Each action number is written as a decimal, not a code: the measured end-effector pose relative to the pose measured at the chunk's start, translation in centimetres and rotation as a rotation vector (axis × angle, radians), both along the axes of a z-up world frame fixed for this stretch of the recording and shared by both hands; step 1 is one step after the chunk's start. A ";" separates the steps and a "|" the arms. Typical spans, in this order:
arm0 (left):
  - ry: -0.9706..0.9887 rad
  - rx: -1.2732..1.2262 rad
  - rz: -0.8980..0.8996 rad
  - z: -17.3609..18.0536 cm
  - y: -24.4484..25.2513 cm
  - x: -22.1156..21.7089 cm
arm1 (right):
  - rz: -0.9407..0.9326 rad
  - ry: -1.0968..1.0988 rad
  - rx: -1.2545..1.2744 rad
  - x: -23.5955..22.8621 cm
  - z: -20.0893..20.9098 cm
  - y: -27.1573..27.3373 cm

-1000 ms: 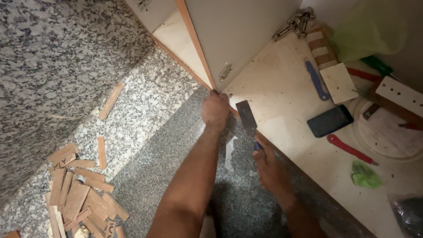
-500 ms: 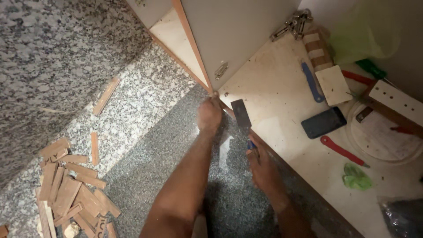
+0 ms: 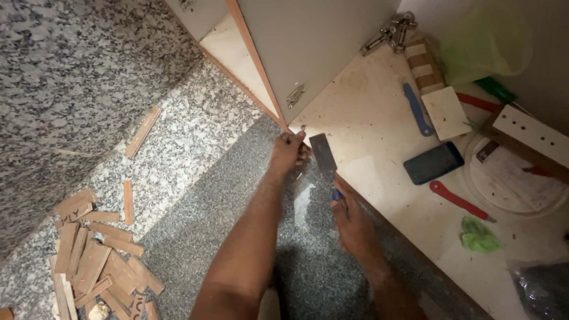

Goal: The person scrapes the edges and interior of a cabinet with a chisel-like tool and by hand, clearing debris from the bottom and around a hinge.

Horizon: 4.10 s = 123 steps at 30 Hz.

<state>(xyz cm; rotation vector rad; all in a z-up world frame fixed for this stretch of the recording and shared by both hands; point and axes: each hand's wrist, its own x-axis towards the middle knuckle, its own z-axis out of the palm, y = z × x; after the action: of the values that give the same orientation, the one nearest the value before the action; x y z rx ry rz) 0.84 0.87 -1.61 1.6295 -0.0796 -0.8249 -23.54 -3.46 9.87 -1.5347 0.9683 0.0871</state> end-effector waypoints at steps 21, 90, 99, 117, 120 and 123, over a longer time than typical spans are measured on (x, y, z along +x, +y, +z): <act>-0.307 0.188 0.130 -3.9 -0.9 -4.7 | 0.219 -0.447 -0.564 -0.5 -2.2 -0.5; -0.410 0.045 -0.021 0.5 2.9 -8.6 | 0.049 -0.268 -1.004 1.9 -3.0 1.1; -0.590 0.239 -0.742 10.8 0.4 -7.7 | 0.209 0.159 -1.000 -0.8 -2.9 0.1; -0.941 0.273 -1.915 15.4 -11.8 -16.4 | 0.101 0.583 -0.463 -12.8 -0.4 -1.1; -0.912 0.216 -1.979 13.8 -12.3 -19.3 | -0.175 0.599 -0.628 -17.0 -1.5 -0.6; -0.850 0.054 -1.944 12.2 -12.0 -22.8 | -0.239 0.738 -0.752 -21.8 -2.5 -0.8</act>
<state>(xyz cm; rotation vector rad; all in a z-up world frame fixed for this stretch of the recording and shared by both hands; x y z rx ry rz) -21.95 -11.10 10.63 1.4456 -2.4965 -1.3212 -45.30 -4.25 7.36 -2.1035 1.9171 0.1323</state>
